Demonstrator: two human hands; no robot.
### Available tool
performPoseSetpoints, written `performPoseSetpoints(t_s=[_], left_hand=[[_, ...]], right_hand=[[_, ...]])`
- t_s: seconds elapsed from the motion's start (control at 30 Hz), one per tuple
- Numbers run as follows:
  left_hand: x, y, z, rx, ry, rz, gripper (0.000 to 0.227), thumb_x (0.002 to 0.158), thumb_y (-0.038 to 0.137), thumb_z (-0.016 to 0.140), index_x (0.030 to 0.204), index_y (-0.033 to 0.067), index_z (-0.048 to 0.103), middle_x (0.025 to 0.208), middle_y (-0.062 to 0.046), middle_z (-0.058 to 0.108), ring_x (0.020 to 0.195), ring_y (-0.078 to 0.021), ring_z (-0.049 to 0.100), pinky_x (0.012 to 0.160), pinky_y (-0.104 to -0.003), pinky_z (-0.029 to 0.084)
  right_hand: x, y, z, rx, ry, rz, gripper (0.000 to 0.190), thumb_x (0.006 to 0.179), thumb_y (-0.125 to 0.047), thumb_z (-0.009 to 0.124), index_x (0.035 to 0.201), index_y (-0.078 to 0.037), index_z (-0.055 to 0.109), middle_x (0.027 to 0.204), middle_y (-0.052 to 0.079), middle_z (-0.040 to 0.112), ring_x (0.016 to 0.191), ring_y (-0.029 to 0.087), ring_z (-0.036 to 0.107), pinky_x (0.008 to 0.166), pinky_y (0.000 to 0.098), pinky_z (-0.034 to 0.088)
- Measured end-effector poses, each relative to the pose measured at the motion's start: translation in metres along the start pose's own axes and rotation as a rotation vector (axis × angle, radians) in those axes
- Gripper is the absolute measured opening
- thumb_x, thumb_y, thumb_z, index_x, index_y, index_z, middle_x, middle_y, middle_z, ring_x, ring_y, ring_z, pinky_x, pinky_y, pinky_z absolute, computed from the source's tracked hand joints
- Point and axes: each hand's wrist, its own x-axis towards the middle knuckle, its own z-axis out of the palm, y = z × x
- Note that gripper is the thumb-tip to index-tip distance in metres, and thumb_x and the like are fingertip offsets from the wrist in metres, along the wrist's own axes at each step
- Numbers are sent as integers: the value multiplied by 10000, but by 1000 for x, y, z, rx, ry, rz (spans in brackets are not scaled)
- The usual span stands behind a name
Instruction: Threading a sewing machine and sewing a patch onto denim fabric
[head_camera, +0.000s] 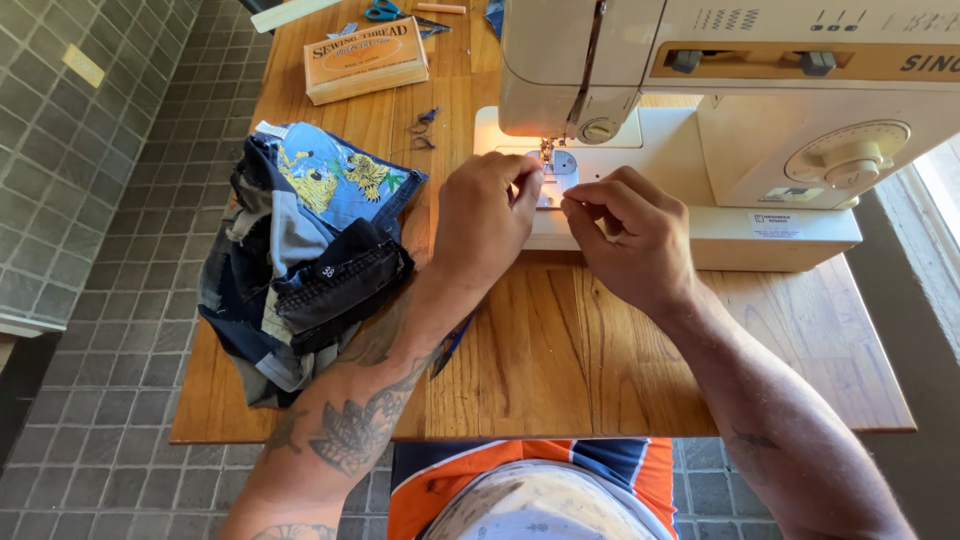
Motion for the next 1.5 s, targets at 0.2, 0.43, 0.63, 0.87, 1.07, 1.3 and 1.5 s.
performPoseSetpoints(t_s=[0.2, 0.43, 0.63, 0.87, 1.07, 1.3, 1.5], left_hand=[[5, -11, 8, 176, 60, 35, 56, 1011, 98, 848, 968, 133, 858, 792, -55, 768, 771, -289, 791, 663, -389, 665], [5, 4, 24, 254, -5, 102, 52, 964, 112, 831, 966, 151, 866, 767, -83, 717, 789, -334, 773, 678, -451, 669], [0, 13, 20, 153, -60, 191, 180, 835, 72, 926, 974, 149, 843, 829, -56, 727, 852, -323, 770, 741, -431, 667], [-9, 24, -3, 116, -19, 120, 105, 938, 157, 917, 989, 233, 865, 815, 8, 734, 837, -266, 782, 736, -389, 671], [-8, 6, -11, 175, -38, 40, 41, 945, 178, 904, 942, 196, 868, 788, -33, 661, 769, -281, 732, 678, -423, 644], [-13, 5, -2, 260, -25, 58, 104, 895, 152, 929, 952, 87, 870, 946, -95, 611, 889, -372, 716, 726, -493, 639], [-16, 3, -18, 294, -84, 93, 99, 907, 173, 938, 929, 112, 863, 1008, -69, 567, 970, -353, 698, 772, -477, 650]], right_hand=[[2, -3, -1, 19, -25, 2, 88, 1029, 111, 889, 1062, 33, 865, 805, 166, 722, 591, 263, 660, 488, 348, 508], [-2, 1, -2, 0, -30, 2, 73, 1035, 67, 907, 1060, 13, 863, 810, 141, 721, 586, 259, 669, 504, 364, 536], [2, -2, -6, -48, -25, -19, 98, 1024, 37, 929, 1062, -33, 872, 813, 102, 719, 601, 254, 685, 512, 374, 546], [0, -2, -9, -58, 1, -30, 87, 1026, 44, 926, 1055, -13, 867, 794, 104, 710, 592, 255, 687, 505, 384, 558], [2, -4, -6, -44, 1, -54, 89, 1026, 24, 942, 1042, -16, 864, 788, 101, 710, 579, 243, 677, 505, 369, 549], [15, -13, -4, -127, -198, -126, 314, 1096, 36, 755, 1372, -58, 871, 883, 158, 707, 688, 329, 682, 574, 459, 589], [5, 13, 5, -218, -282, -134, 394, 1146, -130, 747, 1536, -151, 796, 997, 135, 649, 790, 387, 674, 626, 546, 601]])
